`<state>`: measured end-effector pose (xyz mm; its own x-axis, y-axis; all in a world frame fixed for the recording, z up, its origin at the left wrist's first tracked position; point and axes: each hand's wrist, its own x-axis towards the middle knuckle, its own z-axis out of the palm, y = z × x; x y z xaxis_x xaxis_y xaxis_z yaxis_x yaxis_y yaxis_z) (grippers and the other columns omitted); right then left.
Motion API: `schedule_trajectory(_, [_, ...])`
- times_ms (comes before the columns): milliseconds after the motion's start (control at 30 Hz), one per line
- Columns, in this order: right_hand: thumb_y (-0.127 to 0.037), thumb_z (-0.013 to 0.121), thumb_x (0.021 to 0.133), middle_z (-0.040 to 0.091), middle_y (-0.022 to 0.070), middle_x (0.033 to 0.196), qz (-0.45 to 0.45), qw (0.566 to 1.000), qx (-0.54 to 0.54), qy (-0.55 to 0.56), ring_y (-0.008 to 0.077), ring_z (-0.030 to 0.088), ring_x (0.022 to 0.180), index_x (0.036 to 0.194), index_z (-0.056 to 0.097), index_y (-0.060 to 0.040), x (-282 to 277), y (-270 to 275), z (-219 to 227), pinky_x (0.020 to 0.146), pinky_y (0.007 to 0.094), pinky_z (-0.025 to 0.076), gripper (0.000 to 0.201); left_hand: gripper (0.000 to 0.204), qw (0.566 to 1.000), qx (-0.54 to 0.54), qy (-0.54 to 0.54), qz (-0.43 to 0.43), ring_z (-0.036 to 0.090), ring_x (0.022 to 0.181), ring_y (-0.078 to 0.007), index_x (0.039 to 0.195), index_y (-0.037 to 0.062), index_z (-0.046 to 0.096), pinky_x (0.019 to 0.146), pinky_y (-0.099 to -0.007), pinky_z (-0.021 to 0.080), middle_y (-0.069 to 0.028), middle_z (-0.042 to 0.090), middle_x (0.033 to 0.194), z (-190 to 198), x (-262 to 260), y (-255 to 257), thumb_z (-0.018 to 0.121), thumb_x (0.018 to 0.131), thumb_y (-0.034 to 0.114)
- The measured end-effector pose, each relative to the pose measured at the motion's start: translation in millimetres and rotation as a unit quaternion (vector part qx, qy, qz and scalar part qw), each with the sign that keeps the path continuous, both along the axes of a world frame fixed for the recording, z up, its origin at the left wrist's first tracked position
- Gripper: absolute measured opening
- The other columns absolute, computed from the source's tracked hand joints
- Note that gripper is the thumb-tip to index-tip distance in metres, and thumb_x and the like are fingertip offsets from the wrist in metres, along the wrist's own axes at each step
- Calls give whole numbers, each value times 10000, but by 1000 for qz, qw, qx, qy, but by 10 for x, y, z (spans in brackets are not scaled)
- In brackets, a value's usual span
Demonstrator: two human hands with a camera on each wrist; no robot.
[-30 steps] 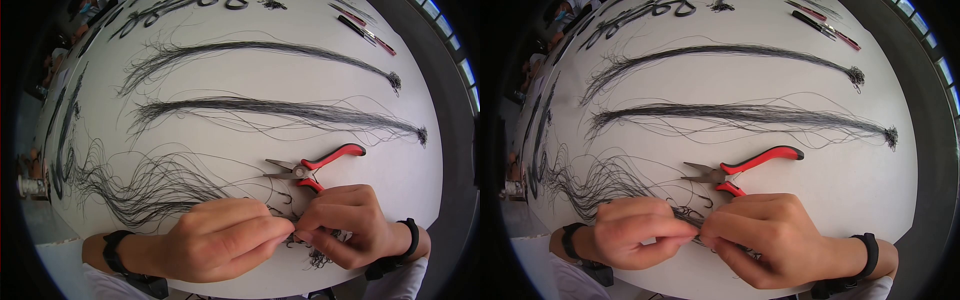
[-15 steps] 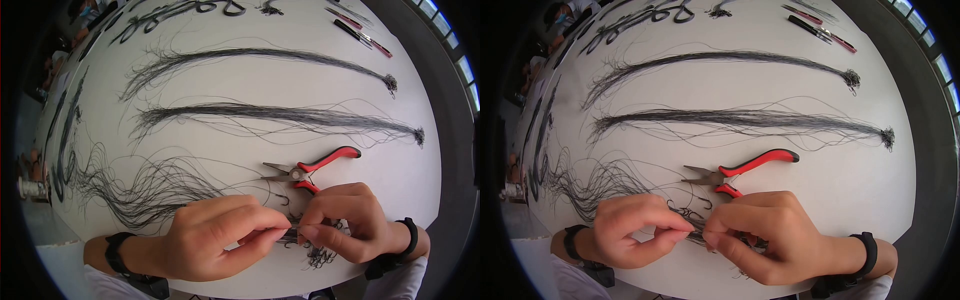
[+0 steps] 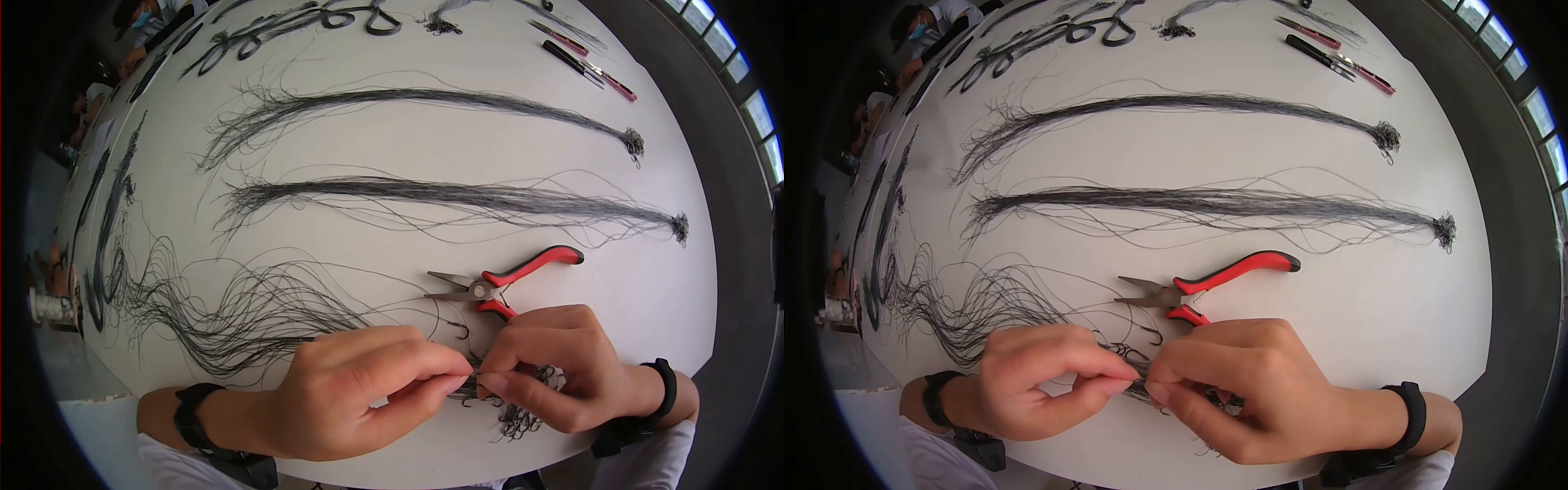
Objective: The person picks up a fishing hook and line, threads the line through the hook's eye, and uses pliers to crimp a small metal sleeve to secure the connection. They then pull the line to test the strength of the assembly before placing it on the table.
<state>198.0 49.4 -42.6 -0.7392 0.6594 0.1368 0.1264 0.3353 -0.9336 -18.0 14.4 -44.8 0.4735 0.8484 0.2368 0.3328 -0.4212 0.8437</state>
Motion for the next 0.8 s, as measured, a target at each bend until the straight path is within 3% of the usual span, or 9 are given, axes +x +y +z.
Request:
schedule_trajectory(233, [22,572,737,587,61,640,-2,1000,-23,-11,195,541,503,792,601,-7,3,-13,4,458,284,419,68,192,998,68,-18,0,548,503,-114,892,-2,645,446,-221,426,-57,576,632,-26,24,-2,657,714,-73])
schedule_trajectory(400, [44,580,718,587,66,655,1,999,45,-2,214,554,533,795,598,-15,-18,1,0,494,293,438,98,190,998,61,-29,11,541,495,-112,889,0,645,435,-219,416,-50,564,612,-40,31,-9,659,713,-71])
schedule_trajectory(633, [50,587,706,583,75,660,0,999,50,-1,222,552,545,796,594,-15,-19,-3,29,511,293,445,111,176,998,48,-26,18,532,488,-98,857,7,647,426,-208,402,-43,566,612,-11,42,-11,675,699,-64])
schedule_trajectory(800, [33,621,690,566,73,661,-4,993,120,6,222,549,559,794,589,-22,-41,-13,2,507,306,450,122,172,995,101,-9,10,524,468,-101,829,11,642,416,-206,399,-43,558,594,6,37,6,678,684,-72])
